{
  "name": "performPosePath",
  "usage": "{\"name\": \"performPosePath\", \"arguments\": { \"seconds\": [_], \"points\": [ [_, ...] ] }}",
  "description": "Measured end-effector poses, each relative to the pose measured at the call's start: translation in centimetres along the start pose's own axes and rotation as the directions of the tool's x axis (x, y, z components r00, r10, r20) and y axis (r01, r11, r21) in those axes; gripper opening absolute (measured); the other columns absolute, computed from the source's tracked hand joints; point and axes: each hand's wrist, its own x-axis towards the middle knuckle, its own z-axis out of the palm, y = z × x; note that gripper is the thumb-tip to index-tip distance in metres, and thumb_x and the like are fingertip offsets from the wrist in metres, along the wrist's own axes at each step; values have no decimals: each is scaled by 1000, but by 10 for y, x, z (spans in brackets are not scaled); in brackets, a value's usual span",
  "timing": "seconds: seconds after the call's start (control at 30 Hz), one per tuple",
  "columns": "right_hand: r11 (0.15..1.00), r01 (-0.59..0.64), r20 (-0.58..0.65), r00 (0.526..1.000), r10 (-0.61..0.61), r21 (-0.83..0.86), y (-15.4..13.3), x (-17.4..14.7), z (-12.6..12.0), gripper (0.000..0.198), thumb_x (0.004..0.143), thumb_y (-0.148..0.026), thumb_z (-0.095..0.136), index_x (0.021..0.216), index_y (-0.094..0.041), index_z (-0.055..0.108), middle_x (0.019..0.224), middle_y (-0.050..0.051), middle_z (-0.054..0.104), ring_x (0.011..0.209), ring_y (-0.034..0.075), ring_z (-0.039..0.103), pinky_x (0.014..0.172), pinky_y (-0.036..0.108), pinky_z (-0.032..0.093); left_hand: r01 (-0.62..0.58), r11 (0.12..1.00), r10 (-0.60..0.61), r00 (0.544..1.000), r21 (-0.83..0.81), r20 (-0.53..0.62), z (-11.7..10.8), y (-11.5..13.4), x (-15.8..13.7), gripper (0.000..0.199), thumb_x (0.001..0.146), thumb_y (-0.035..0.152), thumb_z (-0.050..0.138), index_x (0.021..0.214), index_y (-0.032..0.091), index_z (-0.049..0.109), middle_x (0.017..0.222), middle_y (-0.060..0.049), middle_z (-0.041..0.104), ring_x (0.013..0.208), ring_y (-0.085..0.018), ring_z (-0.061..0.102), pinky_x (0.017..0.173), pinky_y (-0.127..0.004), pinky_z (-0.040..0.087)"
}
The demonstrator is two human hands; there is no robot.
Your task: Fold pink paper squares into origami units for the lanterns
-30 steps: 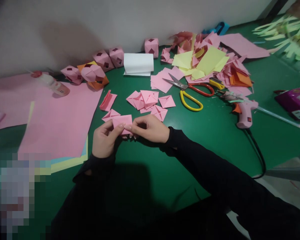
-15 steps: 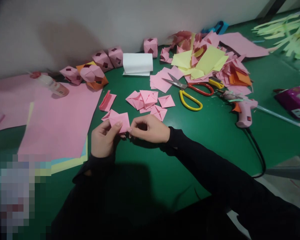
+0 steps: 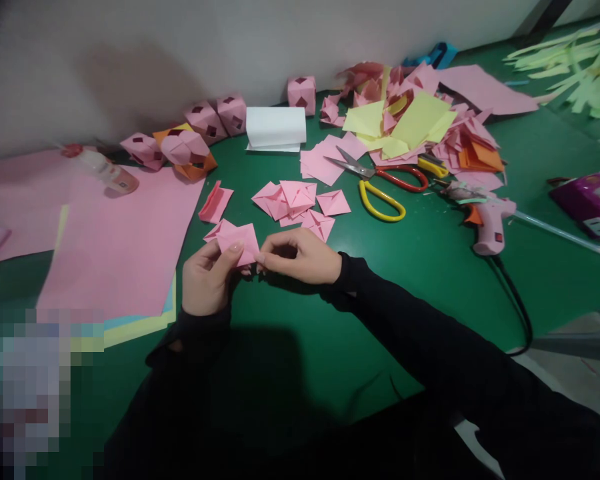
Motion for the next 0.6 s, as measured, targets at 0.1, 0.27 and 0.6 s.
{"name": "performPosePath", "arguments": {
  "seconds": [0.1, 0.27, 0.6],
  "points": [
    [1000, 0, 0, 1000, 0, 12, 0, 0, 1, 19, 83, -32, 68, 75, -15, 65, 73, 2, 68, 65, 12, 59, 62, 24, 46, -30, 1000, 30, 999, -2, 27, -1, -4, 2, 24, 76, 39, 74, 75, 15, 70, 63, 0, 66, 48, -9, 56, 48, -22, 47],
    [1000, 1, -54, 999, -1, 7, 1, 0, 4, 18, 83, -29, 67, 72, -15, 61, 67, 0, 64, 60, 10, 55, 58, 23, 44, -50, 999, 50, 997, -5, 57, -3, -6, 4, 24, 76, 37, 73, 78, 14, 70, 63, 0, 66, 46, -9, 55, 47, -22, 46],
    [998, 16, -213, 977, -3, 57, 6, 4, 5, 35, 84, -49, 66, 76, -17, 55, 60, -3, 57, 50, 8, 51, 47, 21, 43, -99, 978, 77, 990, 183, 122, -1, 10, -2, 16, 75, 30, 70, 70, 16, 66, 60, 3, 59, 51, -8, 49, 47, -20, 41]
  ]
}}
